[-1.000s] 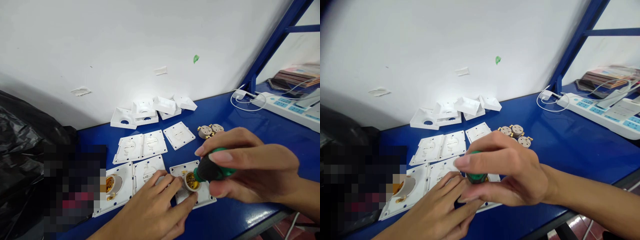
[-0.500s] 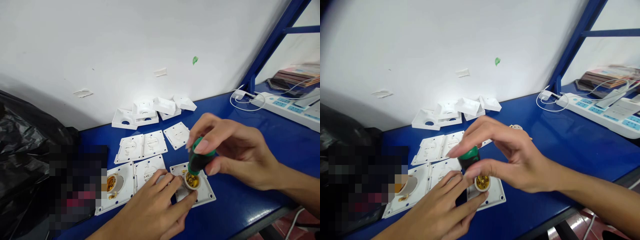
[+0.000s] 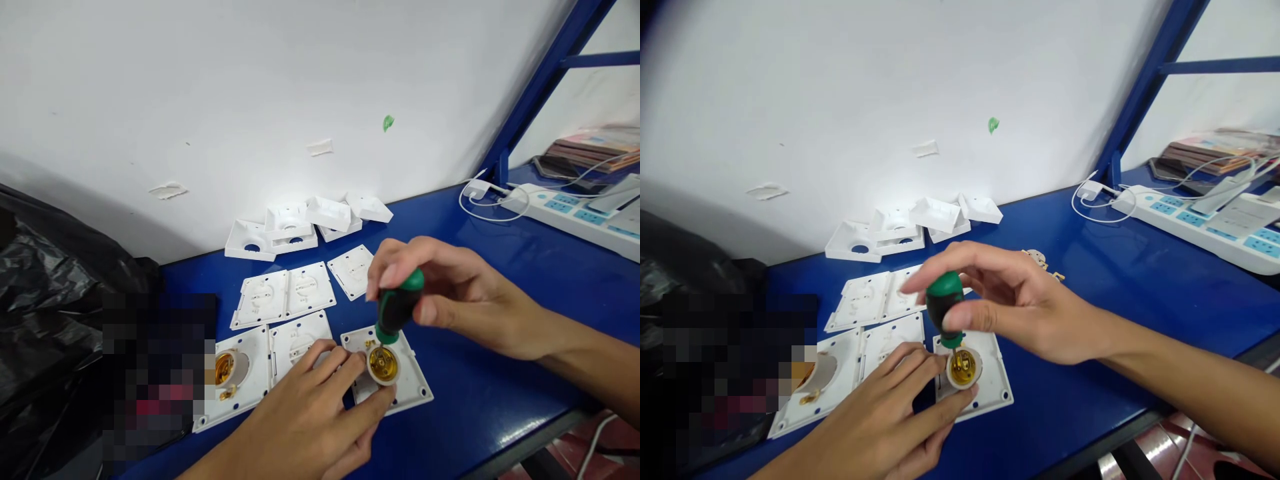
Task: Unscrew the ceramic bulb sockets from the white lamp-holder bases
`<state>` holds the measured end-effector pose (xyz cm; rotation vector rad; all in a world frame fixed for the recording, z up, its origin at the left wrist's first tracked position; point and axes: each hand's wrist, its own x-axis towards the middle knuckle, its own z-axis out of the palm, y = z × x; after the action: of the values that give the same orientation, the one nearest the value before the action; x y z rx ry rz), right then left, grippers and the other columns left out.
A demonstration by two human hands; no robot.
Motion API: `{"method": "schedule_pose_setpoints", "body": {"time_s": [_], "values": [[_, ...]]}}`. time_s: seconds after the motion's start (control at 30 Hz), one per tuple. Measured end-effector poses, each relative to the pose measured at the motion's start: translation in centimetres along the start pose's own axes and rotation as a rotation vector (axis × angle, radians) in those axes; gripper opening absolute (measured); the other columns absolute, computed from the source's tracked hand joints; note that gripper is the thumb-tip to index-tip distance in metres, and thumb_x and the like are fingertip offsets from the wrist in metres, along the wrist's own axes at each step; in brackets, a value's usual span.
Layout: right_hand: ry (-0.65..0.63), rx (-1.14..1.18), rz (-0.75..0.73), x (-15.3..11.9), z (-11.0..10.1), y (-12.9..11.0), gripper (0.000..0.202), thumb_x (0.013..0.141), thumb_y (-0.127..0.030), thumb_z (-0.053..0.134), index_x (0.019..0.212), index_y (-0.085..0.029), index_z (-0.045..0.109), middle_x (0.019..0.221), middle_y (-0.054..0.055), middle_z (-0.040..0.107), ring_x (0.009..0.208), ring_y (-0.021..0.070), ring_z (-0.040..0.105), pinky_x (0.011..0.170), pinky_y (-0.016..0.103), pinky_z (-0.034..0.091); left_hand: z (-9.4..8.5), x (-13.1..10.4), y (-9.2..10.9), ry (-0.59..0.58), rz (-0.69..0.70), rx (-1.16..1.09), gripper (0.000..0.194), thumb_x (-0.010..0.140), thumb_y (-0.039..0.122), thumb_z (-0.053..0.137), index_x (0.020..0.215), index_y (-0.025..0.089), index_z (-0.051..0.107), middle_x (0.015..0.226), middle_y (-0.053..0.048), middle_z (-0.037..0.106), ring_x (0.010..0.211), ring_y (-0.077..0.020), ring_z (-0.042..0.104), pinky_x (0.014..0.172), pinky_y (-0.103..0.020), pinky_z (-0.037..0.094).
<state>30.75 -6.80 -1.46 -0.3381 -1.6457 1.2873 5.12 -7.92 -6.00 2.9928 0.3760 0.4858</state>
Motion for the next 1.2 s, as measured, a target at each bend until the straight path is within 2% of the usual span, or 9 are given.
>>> {"method": "schedule_pose_setpoints", "body": {"time_s": [0.1, 0.23, 0.33, 0.53, 0.67, 0.77, 0.87, 1.03, 1.2], "values": [[-0.059, 0.016, 0.115, -0.2, -0.1, 0.1, 0.042, 0.109, -0.016, 0.057, 0.149, -0.028, 0.058, 0.133, 0.006, 0.07, 0.124, 0.0153, 0.067, 0.103, 0.03, 0.058, 0.0, 0.0, 0.0, 0.016, 0.011, 0.012, 0.032, 0.101, 0.019, 0.067, 0.132, 0.02, 0.065, 0.118, -0.01, 0.066, 0.101, -0.025, 0.063, 0.099, -0.042, 0.051], [0.035, -0.169, 0.001, -0.4, 0.2, -0.5, 0.04, 0.099, -0.016, 0.073, 0.137, -0.027, 0.068, 0.133, 0.006, 0.071, 0.122, 0.0172, 0.067, 0.099, 0.029, 0.059, 0.1, 0.0, 0.0, 0.019, 0.006, -0.01, 0.031, 0.101, 0.016, 0.065, 0.131, 0.02, 0.066, 0.112, -0.008, 0.066, 0.098, -0.0249, 0.063, 0.096, -0.042, 0.051], [-0.039, -0.282, -0.007, -0.3, 0.4, -1.2, 0.042, 0.102, -0.014, 0.066, 0.142, -0.027, 0.067, 0.129, 0.008, 0.075, 0.12, 0.0194, 0.069, 0.097, 0.033, 0.06, 0.0, 0.1, 0.1, 0.014, -0.008, -0.018, 0.031, 0.101, 0.018, 0.065, 0.132, 0.021, 0.064, 0.112, -0.008, 0.066, 0.1, -0.0253, 0.063, 0.094, -0.041, 0.052], [0.026, -0.448, -0.077, 1.3, 1.7, -1.7, 0.041, 0.098, -0.037, 0.075, 0.139, -0.032, 0.069, 0.122, 0.009, 0.079, 0.125, 0.0268, 0.069, 0.096, 0.042, 0.061, -0.1, -0.1, 0.1, -0.01, -0.014, -0.028, 0.037, 0.099, 0.019, 0.069, 0.135, 0.021, 0.062, 0.115, -0.008, 0.067, 0.105, -0.0263, 0.064, 0.097, -0.041, 0.053], [0.034, -0.51, -0.125, 1.7, 2.5, -1.0, 0.044, 0.096, -0.04, 0.078, 0.138, -0.032, 0.069, 0.122, 0.009, 0.078, 0.123, 0.027, 0.069, 0.094, 0.042, 0.061, 0.0, -0.1, 0.0, -0.026, -0.022, -0.016, 0.04, 0.098, 0.017, 0.068, 0.137, 0.022, 0.061, 0.119, -0.01, 0.065, 0.108, -0.028, 0.065, 0.101, -0.047, 0.051], [0.044, -0.525, -0.141, 0.8, 2.2, -0.6, 0.044, 0.096, -0.034, 0.078, 0.139, -0.032, 0.068, 0.122, 0.008, 0.077, 0.117, 0.0256, 0.07, 0.09, 0.04, 0.062, 0.0, -0.1, 0.0, -0.017, -0.01, -0.011, 0.04, 0.1, 0.016, 0.064, 0.139, 0.021, 0.061, 0.124, -0.013, 0.065, 0.11, -0.0283, 0.065, 0.105, -0.051, 0.05], [0.064, -0.495, -0.178, -0.4, 1.6, -0.3, 0.046, 0.098, -0.02, 0.074, 0.142, -0.03, 0.065, 0.124, 0.007, 0.076, 0.109, 0.0212, 0.069, 0.085, 0.034, 0.062, 0.1, -0.3, -0.1, -0.027, -0.015, -0.01, 0.04, 0.102, 0.016, 0.061, 0.141, 0.021, 0.06, 0.137, -0.017, 0.061, 0.118, -0.0299, 0.064, 0.109, -0.055, 0.047], [0.148, -0.449, -0.217, -0.9, 1.4, 0.0, 0.052, 0.093, -0.009, 0.076, 0.141, -0.027, 0.065, 0.126, 0.005, 0.074, 0.105, 0.0182, 0.068, 0.08, 0.027, 0.061, 0.2, -0.4, -0.3, -0.027, -0.022, -0.018, 0.04, 0.102, 0.013, 0.057, 0.141, 0.023, 0.06, 0.141, -0.018, 0.059, 0.115, -0.0312, 0.066, 0.101, -0.056, 0.051], [0.09, -0.451, -0.254, -0.8, 1.4, 0.9, 0.057, 0.092, -0.003, 0.073, 0.145, -0.022, 0.063, 0.127, 0.007, 0.073, 0.106, 0.0179, 0.064, 0.085, 0.029, 0.06, 0.1, -0.2, -0.1, 0.006, 0.005, -0.001, 0.04, 0.101, 0.012, 0.056, 0.139, 0.021, 0.062, 0.14, -0.019, 0.058, 0.115, -0.0334, 0.066, 0.099, -0.056, 0.052]]}}
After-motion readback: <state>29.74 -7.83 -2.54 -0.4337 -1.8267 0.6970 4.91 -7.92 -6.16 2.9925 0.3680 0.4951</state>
